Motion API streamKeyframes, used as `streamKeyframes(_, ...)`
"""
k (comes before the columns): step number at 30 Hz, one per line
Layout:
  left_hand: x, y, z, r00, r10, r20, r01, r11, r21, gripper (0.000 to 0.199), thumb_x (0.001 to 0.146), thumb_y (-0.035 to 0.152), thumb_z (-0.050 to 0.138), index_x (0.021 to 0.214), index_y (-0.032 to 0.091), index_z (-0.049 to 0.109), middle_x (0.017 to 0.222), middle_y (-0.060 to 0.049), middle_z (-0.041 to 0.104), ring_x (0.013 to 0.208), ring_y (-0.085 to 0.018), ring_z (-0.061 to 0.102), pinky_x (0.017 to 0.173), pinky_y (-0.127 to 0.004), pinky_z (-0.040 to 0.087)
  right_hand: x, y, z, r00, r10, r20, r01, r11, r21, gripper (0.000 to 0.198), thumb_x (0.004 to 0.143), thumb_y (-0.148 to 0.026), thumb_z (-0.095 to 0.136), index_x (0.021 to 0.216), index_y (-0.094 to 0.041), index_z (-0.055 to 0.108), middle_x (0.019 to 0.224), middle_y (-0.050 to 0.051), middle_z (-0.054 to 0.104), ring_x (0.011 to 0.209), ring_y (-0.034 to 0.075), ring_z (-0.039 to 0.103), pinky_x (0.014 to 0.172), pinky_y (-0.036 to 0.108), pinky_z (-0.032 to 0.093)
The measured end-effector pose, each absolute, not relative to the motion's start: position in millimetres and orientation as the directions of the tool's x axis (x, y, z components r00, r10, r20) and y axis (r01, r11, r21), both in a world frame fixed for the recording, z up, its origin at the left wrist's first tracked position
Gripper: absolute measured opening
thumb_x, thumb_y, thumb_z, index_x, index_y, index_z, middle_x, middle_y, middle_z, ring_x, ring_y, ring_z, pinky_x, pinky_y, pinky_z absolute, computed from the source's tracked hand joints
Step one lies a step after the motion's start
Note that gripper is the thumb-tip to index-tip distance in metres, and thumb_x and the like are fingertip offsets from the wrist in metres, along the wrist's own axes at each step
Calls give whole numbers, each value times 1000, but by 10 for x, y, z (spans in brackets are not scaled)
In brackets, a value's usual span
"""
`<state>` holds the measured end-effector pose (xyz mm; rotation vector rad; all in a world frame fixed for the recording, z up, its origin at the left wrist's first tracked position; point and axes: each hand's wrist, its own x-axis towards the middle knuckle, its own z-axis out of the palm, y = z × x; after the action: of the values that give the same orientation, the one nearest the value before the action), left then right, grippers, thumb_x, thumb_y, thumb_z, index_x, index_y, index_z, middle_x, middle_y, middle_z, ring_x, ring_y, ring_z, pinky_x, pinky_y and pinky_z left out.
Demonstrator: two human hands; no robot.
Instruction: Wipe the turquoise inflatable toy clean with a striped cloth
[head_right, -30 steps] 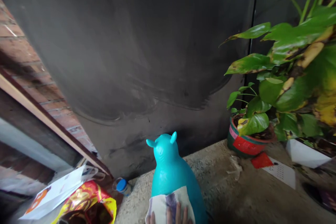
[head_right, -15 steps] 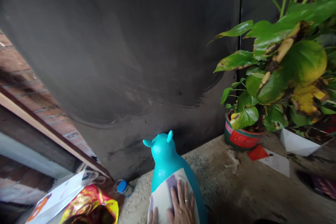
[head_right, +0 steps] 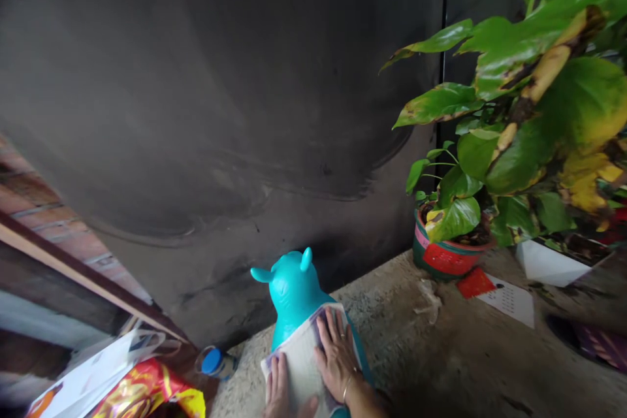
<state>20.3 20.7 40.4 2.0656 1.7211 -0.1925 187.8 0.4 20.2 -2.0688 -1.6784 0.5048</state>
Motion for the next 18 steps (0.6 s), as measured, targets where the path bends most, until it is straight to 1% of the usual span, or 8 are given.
streamKeyframes(2,300,285,398,156,915,-372,972,-76,223,117,63,63,52,148,3,-3,160,-14,0,147,-37,9,102,-58,41,2036,118,182,115,993,20,819,-84,-567,63,92,-36,40,149,-26,16,157,2,4,145,25,6,118,50,18)
streamKeyframes(4,360,313,389,140,924,-355,976,-68,207,118,62,63,53,147,3,-3,160,-15,0,147,-38,9,100,-60,42,2114,164,98,95,993,70,815,-37,-578,63,92,-35,42,149,-27,16,158,2,6,145,23,9,118,47,17)
streamKeyframes(6,378,307,386,142,930,-338,976,-74,207,116,63,61,54,148,3,-1,160,-15,1,147,-37,9,101,-59,42,2117,162,16,115,986,117,815,-26,-578,61,93,-35,41,149,-29,17,158,2,8,145,24,11,118,49,19)
streamKeyframes(10,344,266,430,150,929,-339,977,-87,195,112,65,56,57,148,6,0,160,-14,-1,147,-37,7,99,-59,43,2016,58,-49,203,969,140,822,-91,-562,57,95,-38,38,148,-31,20,157,1,15,144,25,15,115,48,27)
streamKeyframes(12,317,229,466,180,922,-343,974,-117,196,113,65,55,59,148,7,-2,159,-14,-3,147,-36,4,99,-59,44,1950,-73,-93,270,952,147,819,-147,-555,55,96,-40,35,148,-30,22,157,1,19,144,25,19,113,47,31)
streamKeyframes(14,293,151,488,216,916,-337,970,-161,182,112,67,56,59,147,10,-4,159,-12,-6,147,-35,3,100,-60,43,1866,-288,-202,346,922,174,812,-201,-547,54,96,-42,33,147,-27,27,155,4,26,142,27,25,110,47,37)
streamKeyframes(16,271,19,487,250,912,-327,966,-212,149,100,73,51,56,147,17,-2,159,-8,-5,147,-33,3,101,-60,41,1747,-591,-376,420,879,225,805,-246,-540,53,95,-45,33,146,-27,32,150,5,37,137,28,35,105,47,43)
streamKeyframes(18,257,-148,471,278,902,-330,960,-249,128,77,83,40,45,146,24,5,159,-3,1,147,-30,5,105,-58,38,1594,-938,-568,484,832,273,794,-286,-537,52,94,-45,35,144,-30,35,141,6,49,131,29,45,101,49,47)
